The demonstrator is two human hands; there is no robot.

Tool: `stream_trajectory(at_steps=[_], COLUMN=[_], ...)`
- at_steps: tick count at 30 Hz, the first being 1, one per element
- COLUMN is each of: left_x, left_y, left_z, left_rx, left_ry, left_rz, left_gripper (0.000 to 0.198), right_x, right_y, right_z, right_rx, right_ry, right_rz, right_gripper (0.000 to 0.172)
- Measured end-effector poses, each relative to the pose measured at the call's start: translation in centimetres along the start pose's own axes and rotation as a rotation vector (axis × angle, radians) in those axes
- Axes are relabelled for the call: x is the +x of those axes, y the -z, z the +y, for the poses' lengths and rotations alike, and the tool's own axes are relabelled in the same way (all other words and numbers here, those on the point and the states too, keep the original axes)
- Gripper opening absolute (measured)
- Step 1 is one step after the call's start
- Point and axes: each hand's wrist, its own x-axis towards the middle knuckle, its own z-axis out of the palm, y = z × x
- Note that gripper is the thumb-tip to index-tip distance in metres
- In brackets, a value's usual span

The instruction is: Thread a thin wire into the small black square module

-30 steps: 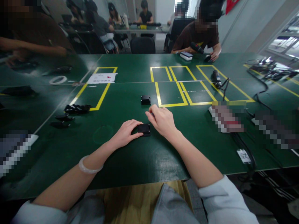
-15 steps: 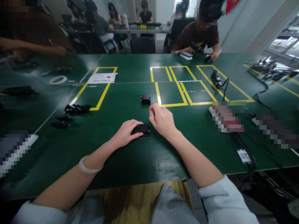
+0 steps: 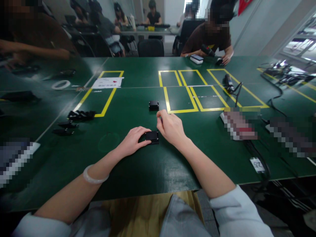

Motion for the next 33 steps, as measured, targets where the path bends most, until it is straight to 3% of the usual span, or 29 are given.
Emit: stream_trajectory(at_steps=[22,33], left_x=[-0.02,-0.04], left_y=[-0.15,-0.13], left_z=[-0.15,-0.13], left_rx=[0.012,0.005], left_ry=[-0.012,-0.007], left_rz=[0.012,0.009], left_gripper=[0.036,0.035], right_x=[0.15,-0.13], right_y=[0.00,-0.53], right_z=[-0.02,-0.60], right_rx=[-0.035,-0.051], right_ry=[-0.008,-0.108], right_rz=[-0.008,0.008], right_gripper=[0.024,0.017])
